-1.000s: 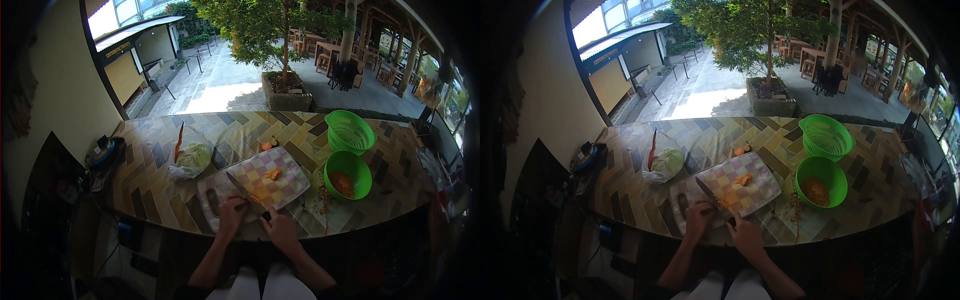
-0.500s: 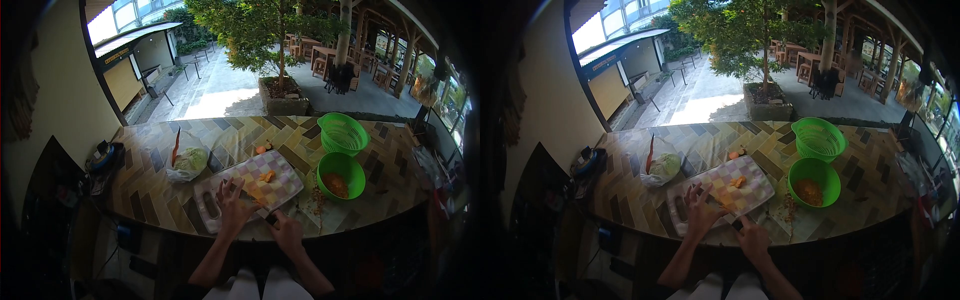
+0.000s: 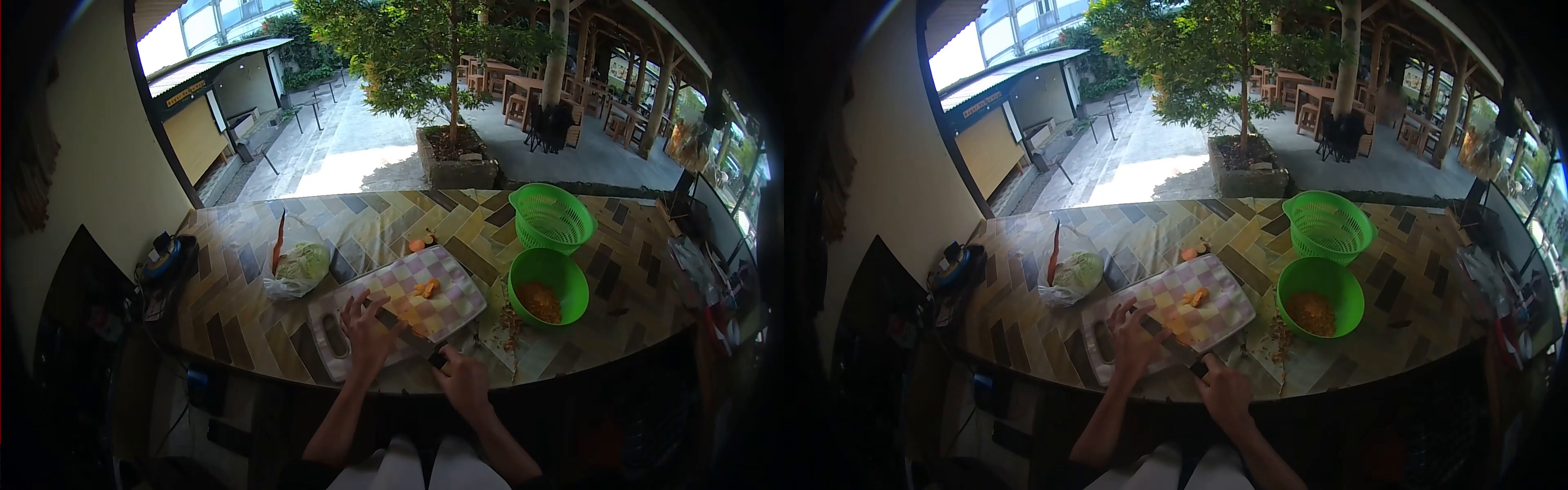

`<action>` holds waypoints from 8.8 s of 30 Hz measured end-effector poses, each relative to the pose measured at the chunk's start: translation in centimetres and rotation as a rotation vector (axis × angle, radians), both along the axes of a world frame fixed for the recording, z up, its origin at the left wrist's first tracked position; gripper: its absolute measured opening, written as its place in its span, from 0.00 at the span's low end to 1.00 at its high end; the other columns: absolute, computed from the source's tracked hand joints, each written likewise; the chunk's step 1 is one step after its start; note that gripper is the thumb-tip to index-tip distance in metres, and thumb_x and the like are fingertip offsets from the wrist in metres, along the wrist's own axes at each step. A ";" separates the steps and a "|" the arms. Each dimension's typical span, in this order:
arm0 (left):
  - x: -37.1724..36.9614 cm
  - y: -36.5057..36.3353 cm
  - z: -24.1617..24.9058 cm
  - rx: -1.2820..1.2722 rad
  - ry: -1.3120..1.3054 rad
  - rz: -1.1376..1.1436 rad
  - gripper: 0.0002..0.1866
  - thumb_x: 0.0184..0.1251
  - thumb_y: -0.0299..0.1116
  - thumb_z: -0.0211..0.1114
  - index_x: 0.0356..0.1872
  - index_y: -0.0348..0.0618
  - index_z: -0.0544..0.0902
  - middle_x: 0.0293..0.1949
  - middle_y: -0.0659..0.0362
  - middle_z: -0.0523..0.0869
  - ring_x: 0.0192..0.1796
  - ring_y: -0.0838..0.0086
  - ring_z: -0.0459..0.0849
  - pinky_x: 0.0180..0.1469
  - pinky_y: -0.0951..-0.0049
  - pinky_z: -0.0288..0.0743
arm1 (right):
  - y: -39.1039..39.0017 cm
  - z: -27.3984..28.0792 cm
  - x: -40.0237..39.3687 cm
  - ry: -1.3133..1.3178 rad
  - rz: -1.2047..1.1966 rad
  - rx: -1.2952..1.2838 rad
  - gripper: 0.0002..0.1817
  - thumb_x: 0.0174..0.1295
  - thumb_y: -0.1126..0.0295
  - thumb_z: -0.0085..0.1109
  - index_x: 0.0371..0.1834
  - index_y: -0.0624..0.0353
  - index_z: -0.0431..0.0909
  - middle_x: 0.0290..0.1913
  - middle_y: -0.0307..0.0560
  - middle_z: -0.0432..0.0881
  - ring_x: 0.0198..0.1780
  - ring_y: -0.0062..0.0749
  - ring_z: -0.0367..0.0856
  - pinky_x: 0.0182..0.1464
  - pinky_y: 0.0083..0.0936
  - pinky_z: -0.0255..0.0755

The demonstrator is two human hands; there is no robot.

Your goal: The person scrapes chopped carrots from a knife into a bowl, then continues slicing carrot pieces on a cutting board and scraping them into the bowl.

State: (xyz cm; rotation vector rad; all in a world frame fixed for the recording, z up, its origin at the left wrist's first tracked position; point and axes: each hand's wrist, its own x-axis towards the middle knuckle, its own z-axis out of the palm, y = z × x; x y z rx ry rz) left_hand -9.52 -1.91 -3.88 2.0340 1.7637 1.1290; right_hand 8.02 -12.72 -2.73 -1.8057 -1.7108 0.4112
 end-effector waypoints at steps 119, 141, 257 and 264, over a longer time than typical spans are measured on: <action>3.3 3.5 2.7 -0.051 0.161 -0.701 0.12 0.56 0.40 0.76 0.36 0.45 0.89 0.43 0.59 0.86 0.54 0.65 0.78 0.59 0.62 0.63 | 0.0 0.9 4.1 -0.078 0.014 -0.071 0.18 0.54 0.60 0.73 0.45 0.54 0.82 0.32 0.51 0.87 0.38 0.47 0.87 0.40 0.39 0.77; -2.7 5.6 1.6 -0.161 0.274 -0.741 0.10 0.55 0.23 0.63 0.37 0.37 0.89 0.41 0.52 0.88 0.48 0.60 0.86 0.53 0.65 0.78 | 0.0 -2.0 5.7 0.465 -0.045 -0.141 0.20 0.58 0.58 0.72 0.43 0.64 0.81 0.23 0.48 0.81 0.26 0.28 0.79 0.30 0.28 0.70; 0.1 4.4 1.1 -0.280 -0.060 -0.422 0.12 0.45 0.15 0.65 0.34 0.32 0.89 0.33 0.45 0.89 0.38 0.60 0.90 0.43 0.67 0.81 | -2.2 -1.2 6.3 0.416 0.045 -0.237 0.24 0.60 0.52 0.69 0.44 0.64 0.81 0.34 0.61 0.84 0.39 0.51 0.85 0.41 0.37 0.75; -1.5 5.6 0.1 -0.280 -0.110 -0.423 0.10 0.50 0.20 0.69 0.35 0.35 0.90 0.34 0.49 0.90 0.38 0.64 0.90 0.44 0.70 0.82 | -2.6 -0.7 6.3 0.439 0.045 -0.271 0.22 0.61 0.55 0.69 0.45 0.64 0.80 0.25 0.55 0.83 0.28 0.39 0.86 0.33 0.32 0.73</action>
